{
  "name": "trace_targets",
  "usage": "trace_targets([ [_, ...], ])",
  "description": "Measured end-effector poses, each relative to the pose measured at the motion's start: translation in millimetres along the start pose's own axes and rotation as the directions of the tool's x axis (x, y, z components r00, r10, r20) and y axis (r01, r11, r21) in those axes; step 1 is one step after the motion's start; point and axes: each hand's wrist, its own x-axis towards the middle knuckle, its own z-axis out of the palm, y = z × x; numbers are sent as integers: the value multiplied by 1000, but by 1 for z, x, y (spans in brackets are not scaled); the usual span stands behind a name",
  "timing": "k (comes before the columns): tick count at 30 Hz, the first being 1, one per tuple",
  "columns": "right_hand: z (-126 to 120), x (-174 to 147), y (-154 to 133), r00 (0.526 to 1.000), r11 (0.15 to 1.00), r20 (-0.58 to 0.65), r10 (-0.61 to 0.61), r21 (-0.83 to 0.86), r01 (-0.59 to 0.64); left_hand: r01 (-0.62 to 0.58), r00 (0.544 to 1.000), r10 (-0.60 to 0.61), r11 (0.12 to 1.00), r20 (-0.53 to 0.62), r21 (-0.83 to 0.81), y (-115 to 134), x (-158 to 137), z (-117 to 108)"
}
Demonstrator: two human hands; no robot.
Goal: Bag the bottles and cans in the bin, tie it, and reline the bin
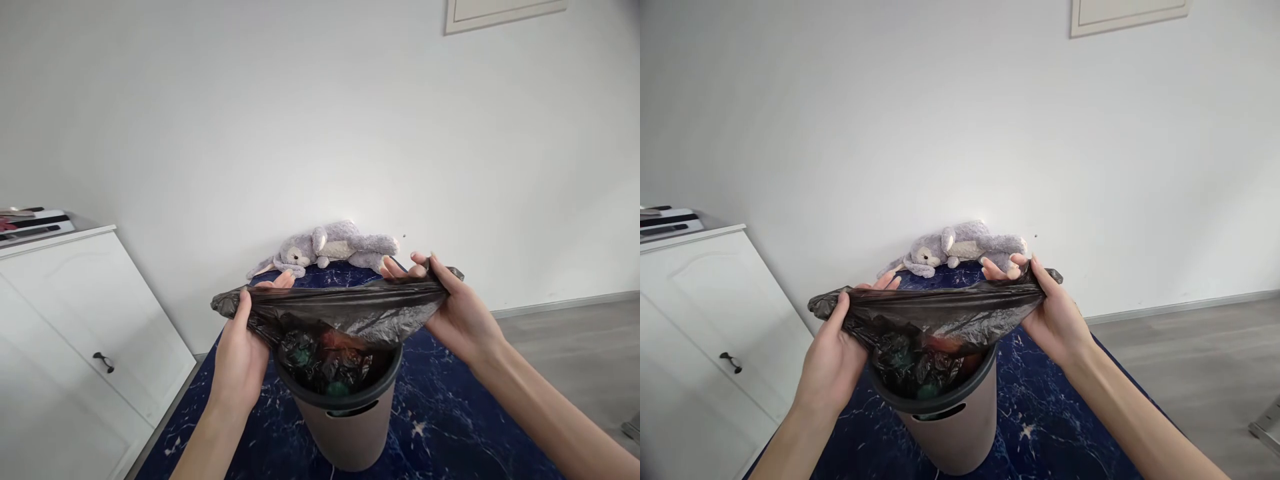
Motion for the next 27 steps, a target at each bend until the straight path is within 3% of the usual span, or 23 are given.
trace_targets([
  [3, 5, 11, -2, 995, 999, 101, -16, 34, 13, -8, 1000, 8, 992, -2, -123, 3, 6, 1],
  [6, 8, 19, -3, 970, 991, 241, -33, -118, 63, -42, 988, 62, 989, 141, -145, 6, 11, -1],
  [9, 12, 22, -5, 913, 910, 399, -90, -339, 238, -131, 932, 112, 991, 345, 33, 9, 13, -5],
  [11, 16, 20, -6, 872, 770, 478, -109, -514, 378, -262, 882, 106, 920, 459, 292, 11, 14, -7],
  [13, 24, 15, -8, 837, 560, 542, -76, -672, 485, -405, 831, 32, 718, 555, 566, 14, 14, -7],
  [15, 33, 10, -9, 806, 371, 591, -8, -747, 552, -526, 787, -72, 441, 613, 727, 18, 15, -4],
  [18, 46, 8, -8, 778, 212, 624, 78, -773, 598, -623, 762, -142, 104, 632, 775, 23, 17, 3],
  [20, 51, 10, -7, 777, 156, 621, 106, -782, 604, -624, 775, -146, -25, 615, 781, 22, 19, 8],
  [22, 54, 12, -5, 782, 190, 614, 105, -784, 590, -608, 790, -164, -89, 590, 789, 20, 22, 10],
  [24, 55, 14, -3, 795, 341, 599, 99, -771, 538, -592, 802, -177, -105, 571, 799, 18, 25, 10],
  [27, 56, 14, 1, 824, 571, 548, 148, -727, 381, -572, 807, -210, -47, 552, 819, 15, 28, 8],
])
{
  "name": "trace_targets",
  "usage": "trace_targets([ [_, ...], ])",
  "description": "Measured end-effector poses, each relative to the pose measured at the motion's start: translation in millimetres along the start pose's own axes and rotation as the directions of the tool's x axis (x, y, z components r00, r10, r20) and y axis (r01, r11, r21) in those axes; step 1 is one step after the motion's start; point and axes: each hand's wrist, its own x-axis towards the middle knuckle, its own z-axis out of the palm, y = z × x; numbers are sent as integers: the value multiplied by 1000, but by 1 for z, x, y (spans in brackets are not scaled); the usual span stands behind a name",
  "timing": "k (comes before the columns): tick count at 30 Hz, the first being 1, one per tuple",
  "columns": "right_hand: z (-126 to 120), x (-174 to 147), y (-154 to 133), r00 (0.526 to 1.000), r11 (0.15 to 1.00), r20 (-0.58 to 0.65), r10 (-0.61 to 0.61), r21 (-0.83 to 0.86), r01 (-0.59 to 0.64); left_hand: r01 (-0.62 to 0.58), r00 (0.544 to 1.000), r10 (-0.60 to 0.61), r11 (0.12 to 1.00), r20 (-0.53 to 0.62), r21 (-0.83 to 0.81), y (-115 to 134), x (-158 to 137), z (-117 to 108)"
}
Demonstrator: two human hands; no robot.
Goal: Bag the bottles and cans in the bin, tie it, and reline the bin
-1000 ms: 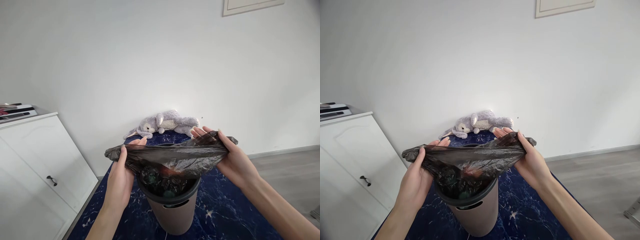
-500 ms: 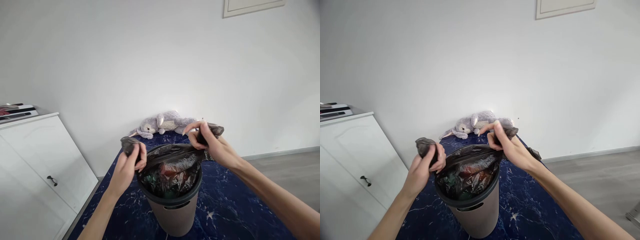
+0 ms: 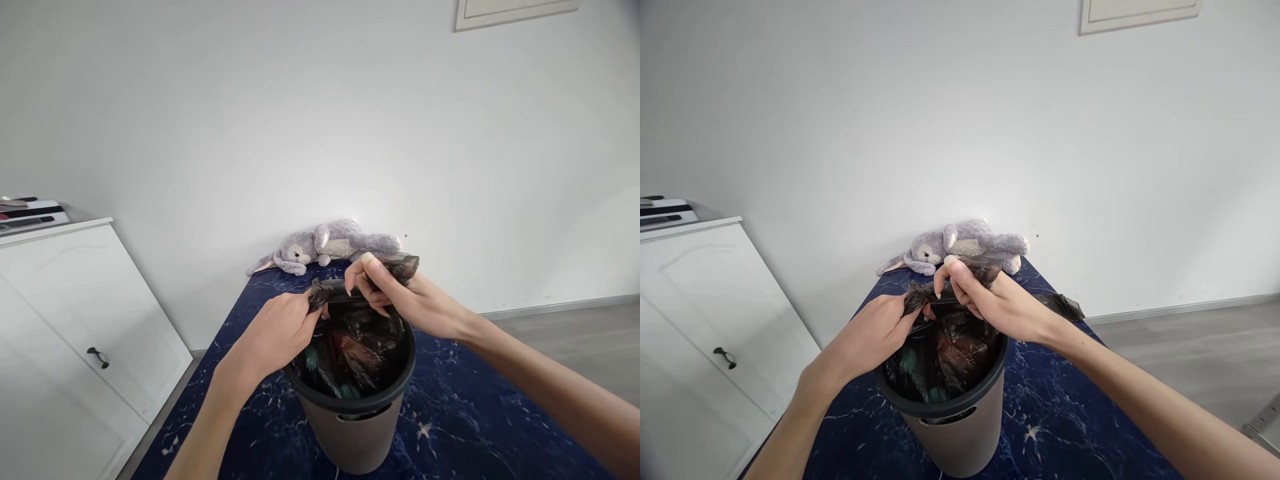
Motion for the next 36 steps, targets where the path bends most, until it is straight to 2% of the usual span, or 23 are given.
trace_targets([
  [2, 3, 2, 0, 999, 999, 21, 27, 28, -27, -2, 999, 5, 998, 42, -66, -2, 0, 0],
  [5, 9, 7, -4, 999, 996, 23, 44, -72, -43, 12, 997, -1, 988, 76, -152, -4, -1, 0],
  [9, 16, 15, -12, 981, 976, -99, 168, -125, -180, -41, 999, 50, 930, 17, -365, -9, -3, 4],
  [12, 20, 20, -15, 947, 933, -95, 306, -166, -318, -64, 998, 45, 822, -48, -566, -15, -4, 9],
  [14, 23, 22, -14, 936, 910, -80, 343, -220, -352, -76, 994, 6, 769, -111, -634, -19, -4, 11],
  [18, 35, 26, -6, 970, 887, -78, 230, -392, -242, -130, 980, 4, 774, -200, -620, -22, -5, 13],
  [21, 47, 28, -5, 990, 833, -15, 138, -539, -124, -170, 973, 31, 771, -230, -613, -22, -5, 11],
  [24, 57, 29, -9, 984, 735, 49, 170, -672, -94, -226, 954, 44, 754, -296, -617, -22, -4, 10],
  [26, 60, 29, -12, 978, 700, 59, 199, -707, -100, -265, 942, 64, 746, -330, -611, -23, -2, 10],
  [28, 60, 29, -15, 976, 709, 64, 209, -697, -106, -295, 936, 98, 738, -337, -607, -25, 0, 10],
  [30, 58, 27, -16, 975, 759, 53, 217, -637, -134, -308, 934, 109, 731, -341, -609, -27, 2, 12],
  [32, 53, 24, -16, 978, 809, 21, 206, -567, -158, -305, 925, 76, 730, -371, -611, -29, 4, 15],
  [36, 40, 16, -15, 991, 889, -18, 130, -442, -124, -312, 888, -3, 732, -460, -606, -31, 10, 20],
])
